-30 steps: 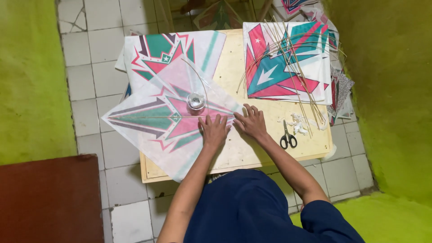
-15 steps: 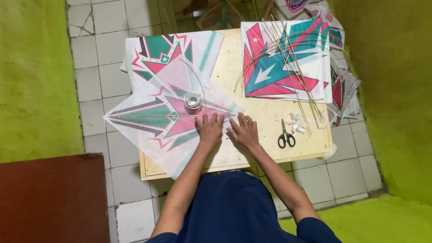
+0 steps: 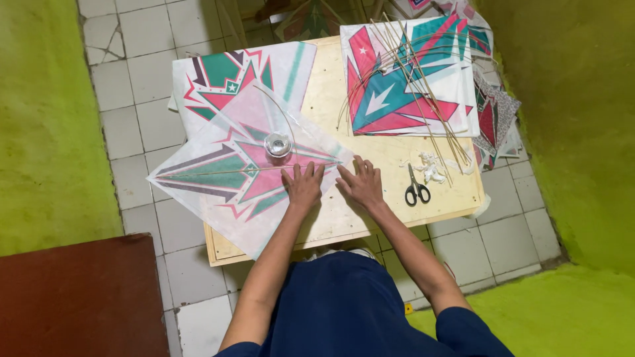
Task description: Assemble kites by gluing bamboo sticks to the kite sails.
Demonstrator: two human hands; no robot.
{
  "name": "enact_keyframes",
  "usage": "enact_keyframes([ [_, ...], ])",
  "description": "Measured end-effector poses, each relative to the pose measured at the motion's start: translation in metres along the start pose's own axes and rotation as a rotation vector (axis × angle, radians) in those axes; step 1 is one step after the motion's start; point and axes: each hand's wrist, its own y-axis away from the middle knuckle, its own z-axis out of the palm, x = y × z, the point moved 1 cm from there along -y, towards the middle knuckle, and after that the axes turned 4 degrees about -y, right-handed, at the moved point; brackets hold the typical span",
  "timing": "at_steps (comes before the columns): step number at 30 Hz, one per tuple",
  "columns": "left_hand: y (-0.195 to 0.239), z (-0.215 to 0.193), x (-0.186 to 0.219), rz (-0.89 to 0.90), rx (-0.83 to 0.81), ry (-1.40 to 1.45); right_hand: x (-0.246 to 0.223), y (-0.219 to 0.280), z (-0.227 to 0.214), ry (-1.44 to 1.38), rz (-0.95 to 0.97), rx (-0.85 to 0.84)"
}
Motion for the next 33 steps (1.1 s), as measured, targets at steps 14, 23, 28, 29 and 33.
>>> enact_keyframes([
  [14,0.004,-0.018,-0.003,0.040,-0.120,-0.046,-0.004,-0.009,0.000,0.033,-0.024,0.070],
  [23,0.001,-0.007,-0.003,0.016,-0.150,-0.029,0.004,-0.036,0.011,0.251,-0.376,0.420],
  [28,-0.005,-0.010,0.000,0.000,-0.164,-0.020,0.010,-0.054,0.013,0.304,-0.469,0.399],
  [29,-0.003,-0.013,0.001,-0.005,-0.169,-0.010,0.010,-0.057,0.015,0.302,-0.457,0.354],
  [33,-0.001,-0.022,0.004,-0.032,-0.187,0.027,0.007,-0.071,0.014,0.243,-0.396,0.169],
])
